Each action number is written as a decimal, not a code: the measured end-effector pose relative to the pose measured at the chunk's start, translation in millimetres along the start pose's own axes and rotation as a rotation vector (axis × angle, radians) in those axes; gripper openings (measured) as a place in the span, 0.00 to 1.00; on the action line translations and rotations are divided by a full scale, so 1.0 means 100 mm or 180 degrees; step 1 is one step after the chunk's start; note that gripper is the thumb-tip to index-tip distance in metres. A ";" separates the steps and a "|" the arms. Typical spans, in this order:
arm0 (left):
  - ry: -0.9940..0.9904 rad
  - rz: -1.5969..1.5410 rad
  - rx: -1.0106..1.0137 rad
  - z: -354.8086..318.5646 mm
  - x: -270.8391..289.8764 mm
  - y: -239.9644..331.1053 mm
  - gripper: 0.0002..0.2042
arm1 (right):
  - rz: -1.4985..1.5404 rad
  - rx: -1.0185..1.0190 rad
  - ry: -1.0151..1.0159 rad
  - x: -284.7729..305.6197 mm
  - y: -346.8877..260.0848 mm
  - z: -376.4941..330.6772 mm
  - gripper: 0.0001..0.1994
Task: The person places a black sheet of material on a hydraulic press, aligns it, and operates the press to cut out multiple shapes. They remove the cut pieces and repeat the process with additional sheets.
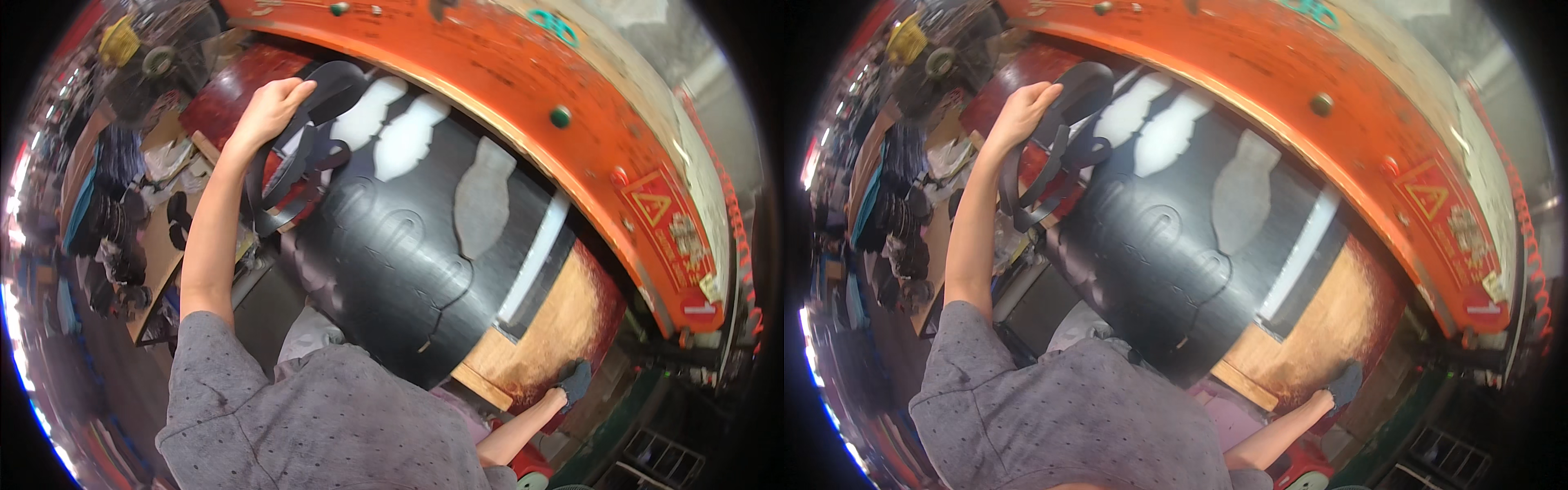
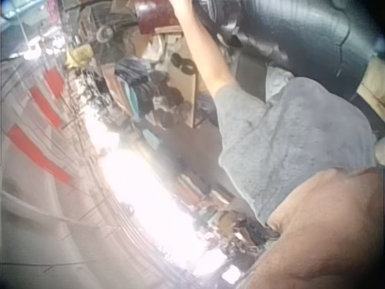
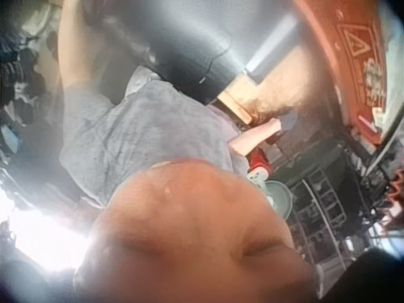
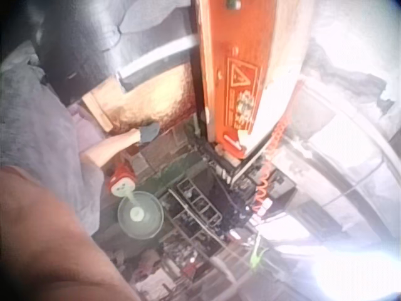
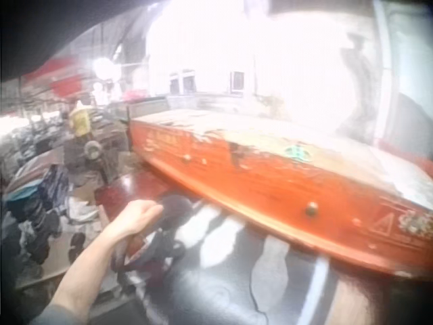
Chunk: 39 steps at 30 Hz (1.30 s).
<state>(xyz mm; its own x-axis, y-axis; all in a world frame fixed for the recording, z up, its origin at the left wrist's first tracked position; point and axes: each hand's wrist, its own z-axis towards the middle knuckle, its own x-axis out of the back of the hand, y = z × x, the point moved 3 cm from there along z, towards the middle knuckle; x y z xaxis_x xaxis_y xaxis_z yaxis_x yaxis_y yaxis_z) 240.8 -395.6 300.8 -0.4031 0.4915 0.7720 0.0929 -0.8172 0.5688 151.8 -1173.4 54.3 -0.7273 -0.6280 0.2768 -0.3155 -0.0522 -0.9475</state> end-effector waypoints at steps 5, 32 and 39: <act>-0.0313 -0.0417 0.0086 0.39 0.41 -0.36 0.21 | 0.0936 0.0456 -0.0128 -0.74 -0.65 -0.65 0.10; -0.1707 -0.2775 0.0932 0.62 0.09 -3.55 0.17 | 0.1000 -0.2940 -0.3835 -6.00 -0.70 -6.52 0.16; -0.0927 -0.0956 0.1040 0.89 -0.20 -4.02 0.21 | 0.1046 -0.3345 -0.2898 -6.08 -0.48 -6.22 0.06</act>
<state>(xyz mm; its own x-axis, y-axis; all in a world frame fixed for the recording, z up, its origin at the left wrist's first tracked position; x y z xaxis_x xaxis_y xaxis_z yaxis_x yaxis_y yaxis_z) 292.6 -50.4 82.3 -0.1904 0.7907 0.5818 0.3099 -0.5139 0.7999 229.9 -305.7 30.7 -0.3436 -0.7905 -0.5071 -0.8021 0.5278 -0.2793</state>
